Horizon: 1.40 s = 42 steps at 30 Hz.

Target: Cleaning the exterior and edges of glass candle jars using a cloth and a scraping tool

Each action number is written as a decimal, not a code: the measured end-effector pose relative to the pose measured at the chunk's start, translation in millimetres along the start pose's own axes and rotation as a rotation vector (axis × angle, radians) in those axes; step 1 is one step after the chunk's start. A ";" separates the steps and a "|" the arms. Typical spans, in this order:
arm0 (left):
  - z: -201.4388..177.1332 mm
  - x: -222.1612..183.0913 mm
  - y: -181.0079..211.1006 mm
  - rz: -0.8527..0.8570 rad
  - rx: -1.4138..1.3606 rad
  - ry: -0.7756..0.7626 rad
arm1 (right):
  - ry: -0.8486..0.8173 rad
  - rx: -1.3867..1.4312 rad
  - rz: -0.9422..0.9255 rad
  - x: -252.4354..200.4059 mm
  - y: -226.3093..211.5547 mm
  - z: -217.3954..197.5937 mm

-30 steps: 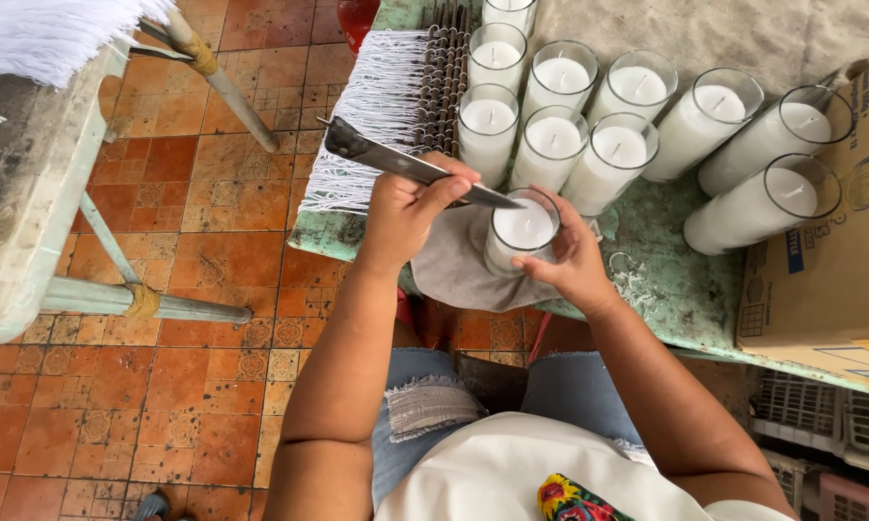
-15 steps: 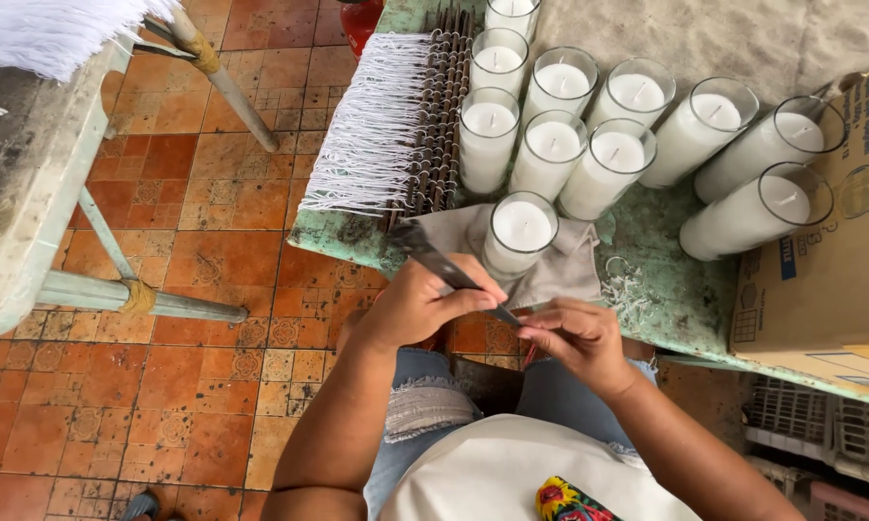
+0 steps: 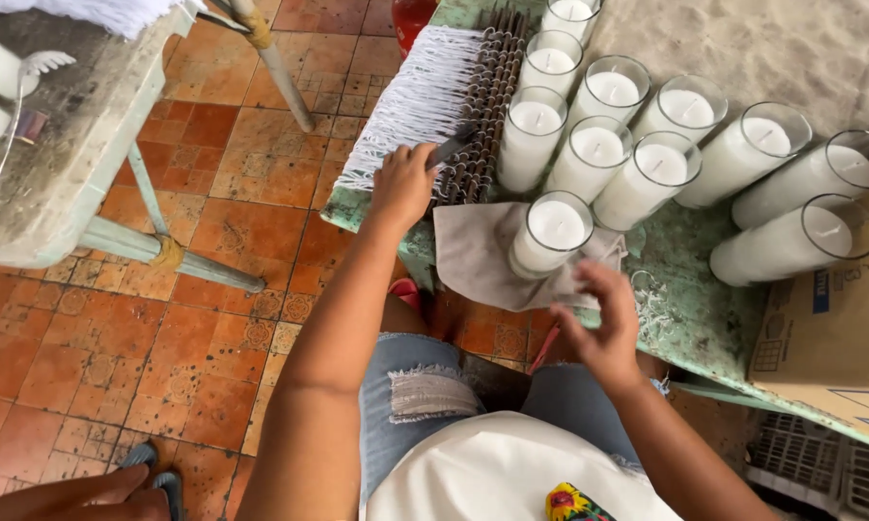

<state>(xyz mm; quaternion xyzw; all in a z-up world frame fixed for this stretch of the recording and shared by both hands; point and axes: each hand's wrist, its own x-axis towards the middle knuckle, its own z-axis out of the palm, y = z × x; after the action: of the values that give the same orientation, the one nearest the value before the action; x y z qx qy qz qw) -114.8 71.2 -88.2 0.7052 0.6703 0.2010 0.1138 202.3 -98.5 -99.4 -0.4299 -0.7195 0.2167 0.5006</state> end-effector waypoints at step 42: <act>-7.3 -180.8 26.4 -0.055 -0.273 -0.549 | -0.281 1.059 0.153 -64.8 41.8 -69.0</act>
<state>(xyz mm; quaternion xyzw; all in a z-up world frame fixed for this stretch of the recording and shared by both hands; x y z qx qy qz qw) -97.9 -110.8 -94.0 0.6930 0.6002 0.0881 0.3895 290.0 -138.3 -137.1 -0.1373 -0.5388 0.6398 0.5305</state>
